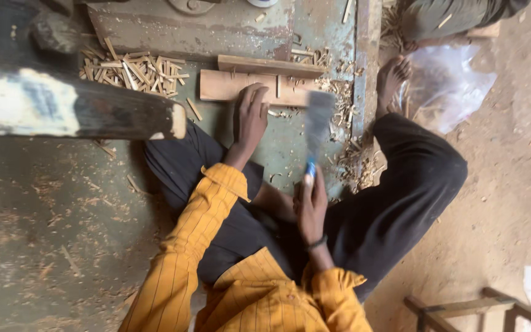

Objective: The person sits on the workshop floor and uses a wide chisel to shave thin slivers off small wood pieces, producing piles of wood shavings and thin sticks around the work area. They reposition the wood pieces and continue shaving throughout the episode.

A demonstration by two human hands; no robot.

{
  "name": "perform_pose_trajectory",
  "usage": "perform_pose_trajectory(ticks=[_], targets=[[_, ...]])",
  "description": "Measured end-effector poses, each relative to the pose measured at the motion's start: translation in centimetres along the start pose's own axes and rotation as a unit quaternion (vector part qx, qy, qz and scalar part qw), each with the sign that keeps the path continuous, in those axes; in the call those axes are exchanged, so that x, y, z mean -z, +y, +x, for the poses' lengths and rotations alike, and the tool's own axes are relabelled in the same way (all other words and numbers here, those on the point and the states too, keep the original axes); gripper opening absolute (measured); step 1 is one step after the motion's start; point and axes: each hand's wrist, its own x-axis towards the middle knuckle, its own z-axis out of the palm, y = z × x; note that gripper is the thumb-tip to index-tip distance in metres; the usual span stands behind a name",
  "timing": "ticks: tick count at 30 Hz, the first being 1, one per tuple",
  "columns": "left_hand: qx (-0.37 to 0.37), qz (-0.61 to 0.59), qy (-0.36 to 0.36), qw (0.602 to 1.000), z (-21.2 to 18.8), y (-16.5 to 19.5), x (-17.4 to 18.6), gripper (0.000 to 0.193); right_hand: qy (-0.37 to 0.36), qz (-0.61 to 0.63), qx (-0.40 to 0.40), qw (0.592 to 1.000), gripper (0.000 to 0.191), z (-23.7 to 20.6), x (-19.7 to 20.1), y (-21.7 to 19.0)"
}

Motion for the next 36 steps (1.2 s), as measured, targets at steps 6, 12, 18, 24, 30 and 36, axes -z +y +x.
perform_pose_trajectory(ticks=[6, 12, 18, 24, 30, 36], targets=[[-0.011, -0.039, -0.055, 0.998, -2.6, 2.7, 2.8, 0.03, -0.007, -0.167, -0.108, 0.98, 0.047, 2.9, -2.9, 1.4], [-0.011, -0.042, -0.129, 0.991, -4.1, 2.0, 1.8, 0.028, -0.03, -0.198, -0.053, 0.978, 0.046, 3.6, -4.4, 2.1], [0.003, -0.017, -0.152, 0.988, -3.9, 1.2, 0.7, 0.028, -0.029, -0.194, -0.121, 0.973, 0.048, 4.4, -4.4, 2.0], [-0.005, 0.05, -0.181, 0.982, -4.8, 0.1, -1.0, 0.028, -0.017, -0.196, -0.062, 0.979, 0.049, 5.6, -3.7, 5.6], [-0.028, 0.085, -0.148, 0.985, -1.3, -2.6, -3.8, 0.029, -0.04, -0.149, 0.034, 0.988, 0.042, 10.3, -5.1, 6.7], [-0.087, 0.034, -0.121, 0.988, 0.1, -0.5, -1.2, 0.03, -0.093, 0.019, -0.16, 0.983, 0.043, 9.7, -4.5, 2.8]])
